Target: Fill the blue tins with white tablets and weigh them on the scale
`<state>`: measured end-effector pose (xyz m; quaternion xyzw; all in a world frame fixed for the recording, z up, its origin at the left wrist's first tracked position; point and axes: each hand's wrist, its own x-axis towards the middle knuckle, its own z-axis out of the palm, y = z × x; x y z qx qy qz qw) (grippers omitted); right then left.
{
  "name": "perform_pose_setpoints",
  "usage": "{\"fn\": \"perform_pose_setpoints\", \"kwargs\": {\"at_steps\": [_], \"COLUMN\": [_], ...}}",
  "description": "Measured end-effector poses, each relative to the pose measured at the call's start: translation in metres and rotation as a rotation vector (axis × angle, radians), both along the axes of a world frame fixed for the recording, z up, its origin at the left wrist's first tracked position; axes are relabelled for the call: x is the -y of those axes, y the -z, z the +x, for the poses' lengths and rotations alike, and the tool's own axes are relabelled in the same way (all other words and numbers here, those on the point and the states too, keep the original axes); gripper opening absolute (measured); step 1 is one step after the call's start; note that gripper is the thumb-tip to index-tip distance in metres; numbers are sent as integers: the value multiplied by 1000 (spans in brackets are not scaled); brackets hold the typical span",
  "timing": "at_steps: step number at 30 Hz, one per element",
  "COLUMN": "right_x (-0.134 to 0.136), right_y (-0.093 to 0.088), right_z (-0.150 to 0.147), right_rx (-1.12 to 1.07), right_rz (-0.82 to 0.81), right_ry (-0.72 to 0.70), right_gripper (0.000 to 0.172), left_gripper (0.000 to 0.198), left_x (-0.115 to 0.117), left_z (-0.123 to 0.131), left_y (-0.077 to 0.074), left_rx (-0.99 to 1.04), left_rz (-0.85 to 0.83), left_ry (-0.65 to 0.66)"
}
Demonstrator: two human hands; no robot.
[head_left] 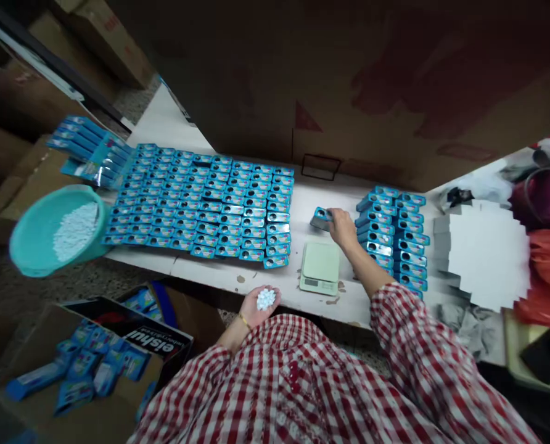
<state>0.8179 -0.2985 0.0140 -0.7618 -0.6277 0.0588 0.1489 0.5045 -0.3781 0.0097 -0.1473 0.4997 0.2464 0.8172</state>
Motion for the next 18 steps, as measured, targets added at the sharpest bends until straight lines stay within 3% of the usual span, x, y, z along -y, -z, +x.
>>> {"fn": "perform_pose_setpoints", "kwargs": {"at_steps": [5, 7, 9, 12, 15, 18], "right_x": [-123, -152, -155, -103, 5, 119], "right_y": [24, 36, 42, 39, 21, 3], "right_z": [4, -3, -7, 3, 28, 46], "right_rx": [-140, -207, -260, -240, -94, 94], "right_rz": [-51, -43, 22, 167, 239, 212], "right_ry": [90, 71, 65, 72, 87, 267], "right_gripper": [41, 45, 51, 51, 36, 27], "left_gripper": [19, 19, 20, 24, 27, 29], "left_x": [8, 11, 11, 3, -11, -21], "left_z": [-35, -45, -50, -49, -38, -22], "left_y": [2, 6, 10, 11, 7, 3], "left_rx": [-165, -196, -199, -200, -183, -148], "left_rz": [-15, -24, -32, -46, -40, -36], "left_ry": [-213, -256, -253, -213, -142, -23]}}
